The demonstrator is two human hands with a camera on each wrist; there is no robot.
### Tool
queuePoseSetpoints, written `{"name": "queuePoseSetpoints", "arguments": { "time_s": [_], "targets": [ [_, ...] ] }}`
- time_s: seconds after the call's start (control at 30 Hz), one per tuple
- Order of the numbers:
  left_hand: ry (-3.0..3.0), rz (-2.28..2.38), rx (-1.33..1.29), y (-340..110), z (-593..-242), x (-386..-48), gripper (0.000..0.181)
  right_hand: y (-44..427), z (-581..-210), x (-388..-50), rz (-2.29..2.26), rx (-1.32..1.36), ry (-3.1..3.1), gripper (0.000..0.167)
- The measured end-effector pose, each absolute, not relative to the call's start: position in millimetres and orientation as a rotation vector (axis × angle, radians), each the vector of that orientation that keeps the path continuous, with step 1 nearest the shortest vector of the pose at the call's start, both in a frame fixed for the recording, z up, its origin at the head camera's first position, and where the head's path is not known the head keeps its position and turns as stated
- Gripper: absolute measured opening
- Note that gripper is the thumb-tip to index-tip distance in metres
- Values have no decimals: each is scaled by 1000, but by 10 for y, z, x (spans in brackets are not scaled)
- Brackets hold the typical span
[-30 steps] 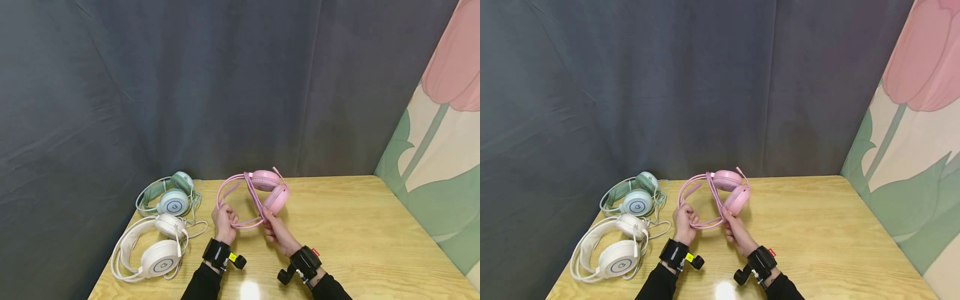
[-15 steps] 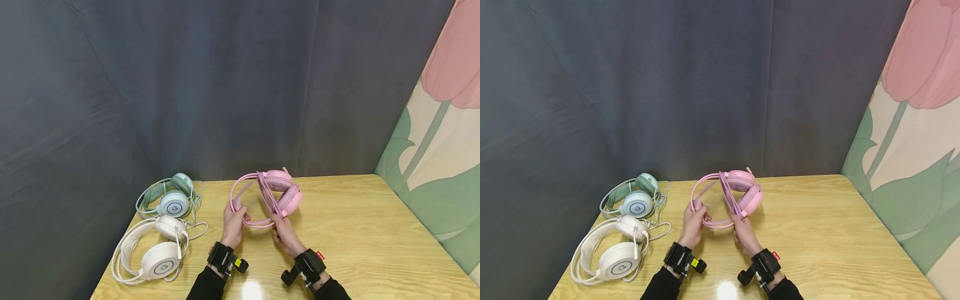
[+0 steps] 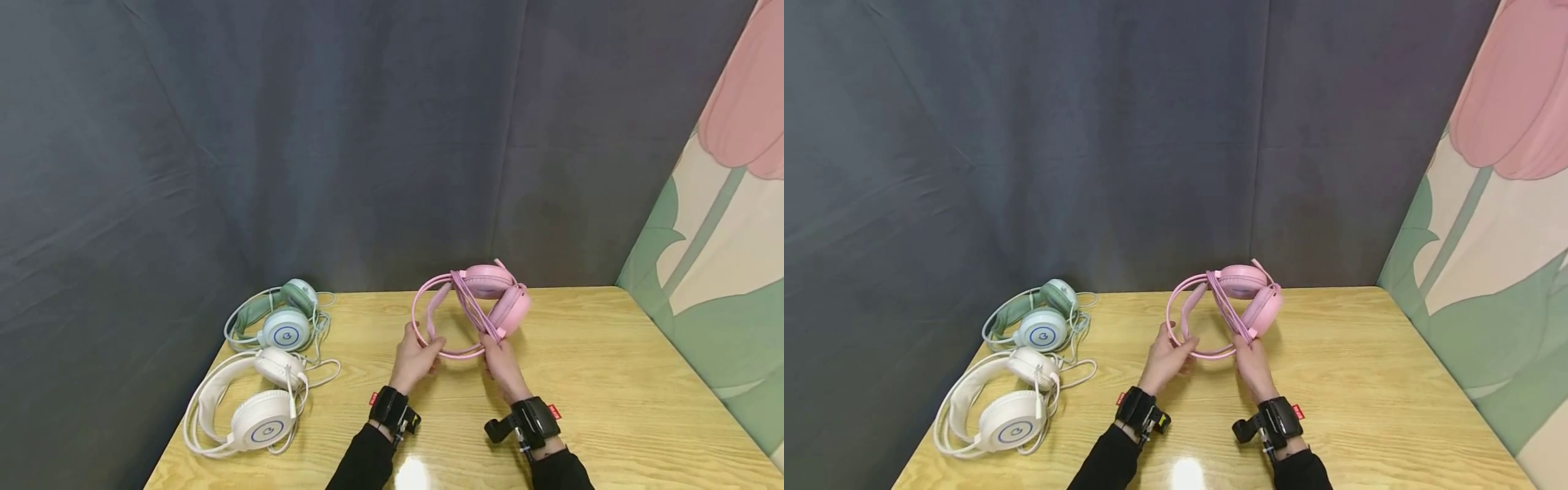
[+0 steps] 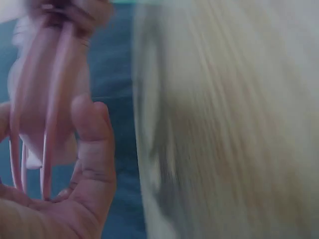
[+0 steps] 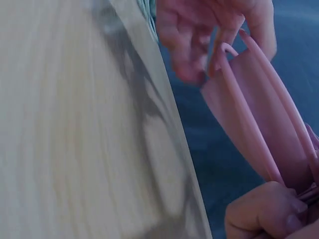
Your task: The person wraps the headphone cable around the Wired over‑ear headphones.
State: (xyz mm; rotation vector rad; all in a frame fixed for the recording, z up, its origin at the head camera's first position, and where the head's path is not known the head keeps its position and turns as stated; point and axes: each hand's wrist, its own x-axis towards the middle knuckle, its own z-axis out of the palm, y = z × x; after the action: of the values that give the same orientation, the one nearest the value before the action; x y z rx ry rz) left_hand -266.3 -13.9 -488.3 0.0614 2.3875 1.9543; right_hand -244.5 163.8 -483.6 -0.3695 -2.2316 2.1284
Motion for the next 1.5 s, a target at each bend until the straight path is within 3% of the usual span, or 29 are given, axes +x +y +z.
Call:
{"name": "queuePoseSetpoints", "arguments": {
  "time_s": [0.13,0.5,0.87,1.03,1.27,1.5],
  "targets": [
    [2634,1702,69,124,-4838,-2761,62,1871,-4819,-2471,2051,-416,-2264,29],
    [2482,1718,38,928,-4891,-2926,73,2548,-4946,-2471,1963,-544,-2310,37],
    [2269,1877,26,1380,-4936,-2885,46,2942,-4997,-2382,2061,-648,-2270,40],
    [2191,1837,149,1449,-4942,-2841,55,3055,-5009,-2356,1929,-725,-2309,44],
    [2426,1513,283,1475,-4964,-2841,67,3162,-4963,-2304,1205,-749,-2725,79],
    [2726,1110,406,1528,-4919,-2850,73,3250,-4830,-2217,1136,-654,-2905,70]
  ]
}}
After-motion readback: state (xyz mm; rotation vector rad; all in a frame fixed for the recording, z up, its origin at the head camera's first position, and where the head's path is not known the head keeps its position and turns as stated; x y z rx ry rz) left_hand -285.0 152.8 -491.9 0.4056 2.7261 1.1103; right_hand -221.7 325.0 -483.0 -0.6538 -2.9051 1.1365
